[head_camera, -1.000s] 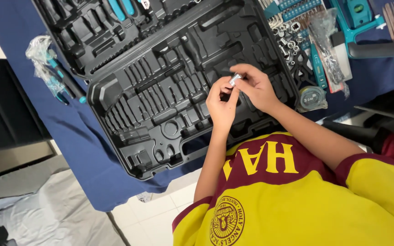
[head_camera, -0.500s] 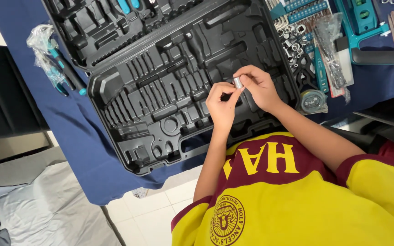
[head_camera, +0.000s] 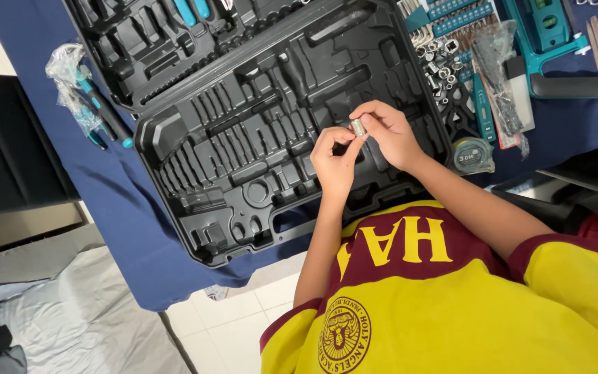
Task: The person handles and turns socket heads by hand, opens a small plastic case of screws and wall anchors, and removes bubble wrap from a drill bit case before opening it.
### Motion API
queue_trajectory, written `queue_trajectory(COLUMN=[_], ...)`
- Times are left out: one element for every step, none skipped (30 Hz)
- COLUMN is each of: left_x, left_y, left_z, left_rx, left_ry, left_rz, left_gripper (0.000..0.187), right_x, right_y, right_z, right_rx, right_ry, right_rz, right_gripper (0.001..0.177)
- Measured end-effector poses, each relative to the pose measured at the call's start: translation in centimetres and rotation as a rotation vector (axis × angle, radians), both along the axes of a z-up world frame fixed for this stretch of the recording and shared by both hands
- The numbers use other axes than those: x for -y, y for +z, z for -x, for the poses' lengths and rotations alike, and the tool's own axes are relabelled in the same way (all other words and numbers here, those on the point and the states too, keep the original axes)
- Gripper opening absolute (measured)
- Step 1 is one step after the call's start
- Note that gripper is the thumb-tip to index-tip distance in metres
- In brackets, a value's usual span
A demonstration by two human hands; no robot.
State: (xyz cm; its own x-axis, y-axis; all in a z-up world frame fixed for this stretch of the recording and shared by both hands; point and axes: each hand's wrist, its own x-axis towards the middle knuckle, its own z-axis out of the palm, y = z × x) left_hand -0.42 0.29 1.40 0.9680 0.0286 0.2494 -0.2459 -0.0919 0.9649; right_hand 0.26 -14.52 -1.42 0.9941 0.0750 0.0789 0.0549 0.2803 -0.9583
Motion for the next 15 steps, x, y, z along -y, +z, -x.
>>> queue_trajectory(left_x=[0.06, 0.08, 0.08, 0.1, 0.1, 0.04, 0.02, 0.01, 0.03, 0.07, 0.09, 0.1, 0.07, 0.0, 0.03], left_y=[-0.07, -0.11, -0.12, -0.14, -0.19, -0.22, -0.24, -0.25, -0.24, -0.24, -0.27, -0.32, -0.39, -0.44, -0.45], left_z=[-0.08, -0.07, -0.01, -0.04, -0.08, -0.13, -0.18, -0.11, -0.1, -0.15, -0.16, -0.16, -0.14, 0.03, -0.06], left_rx=[0.005, -0.004, -0.013, -0.022, -0.016, -0.011, -0.003, -0.009, -0.012, -0.016, -0.037, -0.059, -0.081, -0.076, -0.064], left_ry=[-0.001, 0.0, 0.001, 0.002, 0.0, -0.002, -0.005, -0.008, -0.011, -0.014, -0.009, -0.004, -0.001, -0.005, -0.011], left_rz=[0.001, 0.002, 0.003, 0.004, -0.002, -0.008, -0.014, -0.01, -0.004, 0.002, 0.001, 0.001, 0.0, 0.002, 0.007], left_gripper=[0.022, 0.021, 0.021, 0.021, 0.021, 0.021, 0.021, 0.02, 0.019, 0.019, 0.018, 0.017, 0.017, 0.016, 0.016], right_x=[0.03, 0.02, 0.02, 0.02, 0.04, 0.04, 0.03, -0.01, 0.03, 0.1, 0.09, 0.06, -0.06, -0.22, -0.21], right_y=[0.01, 0.03, 0.08, 0.12, 0.13, 0.12, 0.11, 0.09, 0.08, 0.06, 0.0, -0.07, -0.16, -0.23, -0.18], right_z=[-0.02, -0.01, -0.04, -0.11, -0.09, -0.04, -0.02, 0.01, -0.06, -0.11, -0.06, 0.02, 0.13, 0.24, -0.02], right_rx=[0.001, 0.002, 0.004, 0.001, -0.005, -0.01, -0.014, -0.018, -0.021, -0.013, -0.005, 0.002, -0.002, -0.006, -0.002], right_ry=[-0.001, -0.002, -0.002, -0.003, -0.005, -0.006, -0.007, -0.009, -0.01, -0.012, -0.013, -0.014, -0.012, -0.01, -0.009], right_rz=[0.001, 0.001, 0.002, 0.006, 0.009, 0.013, 0.002, -0.008, -0.018, -0.017, -0.016, -0.016, -0.033, -0.049, -0.063], right_gripper=[0.018, 0.018, 0.018, 0.019, 0.019, 0.019, 0.018, 0.018, 0.018, 0.017, 0.017, 0.017, 0.017, 0.018, 0.018])
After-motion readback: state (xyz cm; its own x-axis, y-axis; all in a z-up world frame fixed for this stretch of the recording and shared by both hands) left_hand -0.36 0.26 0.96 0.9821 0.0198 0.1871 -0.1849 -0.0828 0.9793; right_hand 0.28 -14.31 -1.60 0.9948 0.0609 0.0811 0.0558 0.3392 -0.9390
